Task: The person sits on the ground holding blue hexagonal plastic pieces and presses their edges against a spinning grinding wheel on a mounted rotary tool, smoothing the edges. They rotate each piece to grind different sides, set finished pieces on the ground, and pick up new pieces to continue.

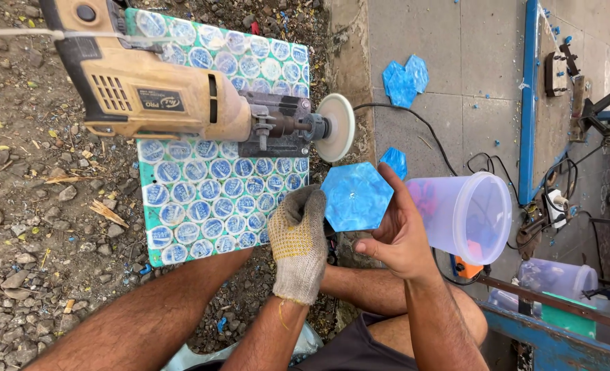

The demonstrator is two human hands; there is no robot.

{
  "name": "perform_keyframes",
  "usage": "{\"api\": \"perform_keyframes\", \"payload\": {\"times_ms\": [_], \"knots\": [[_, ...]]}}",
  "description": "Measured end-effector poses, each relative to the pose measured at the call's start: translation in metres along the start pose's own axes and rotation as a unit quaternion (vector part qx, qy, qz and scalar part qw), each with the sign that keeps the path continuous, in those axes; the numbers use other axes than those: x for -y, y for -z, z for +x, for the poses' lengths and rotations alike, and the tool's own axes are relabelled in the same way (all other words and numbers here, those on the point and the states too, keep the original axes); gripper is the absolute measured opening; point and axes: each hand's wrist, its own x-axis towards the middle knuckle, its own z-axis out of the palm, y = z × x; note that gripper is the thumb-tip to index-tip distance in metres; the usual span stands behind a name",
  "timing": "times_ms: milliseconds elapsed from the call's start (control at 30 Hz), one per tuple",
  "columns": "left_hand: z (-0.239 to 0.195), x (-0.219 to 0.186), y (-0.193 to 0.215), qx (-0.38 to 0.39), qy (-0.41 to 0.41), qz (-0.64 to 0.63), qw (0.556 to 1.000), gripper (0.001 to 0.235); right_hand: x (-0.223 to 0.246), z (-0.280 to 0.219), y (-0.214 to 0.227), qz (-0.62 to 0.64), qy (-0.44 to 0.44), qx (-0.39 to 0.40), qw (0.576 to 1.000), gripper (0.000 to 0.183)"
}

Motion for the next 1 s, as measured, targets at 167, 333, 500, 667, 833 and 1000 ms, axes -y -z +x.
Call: {"api": "perform_keyframes", "payload": {"times_ms": [167,333,500,667,833,1000], "knots": [[0.004,-0.013,-0.005,-0.012,0.078,0.0,0.997,0.035,-0.013,0.015,0.002,-0.058,0.011,-0.037,0.998,0.121],[0.006,-0.004,-0.001,0.026,0.007,-0.057,0.998,0.039,-0.026,0.029,0.014,-0.072,0.002,-0.054,0.996,0.119],[0.01,-0.003,-0.001,0.035,0.006,-0.049,0.998,0.039,-0.036,0.048,0.026,-0.065,-0.015,-0.037,0.997,0.117],[0.012,-0.012,-0.001,0.042,0.068,-0.116,0.99,0.038,-0.031,0.065,0.019,-0.094,-0.02,-0.025,0.995,0.113],[0.013,-0.006,0.001,0.029,0.009,-0.04,0.999,0.032,-0.03,0.068,0.017,-0.082,-0.027,-0.019,0.996,0.109],[0.011,-0.003,0.001,0.023,-0.005,-0.072,0.997,0.03,-0.032,0.066,0.015,-0.081,-0.041,-0.04,0.995,0.111]]}}
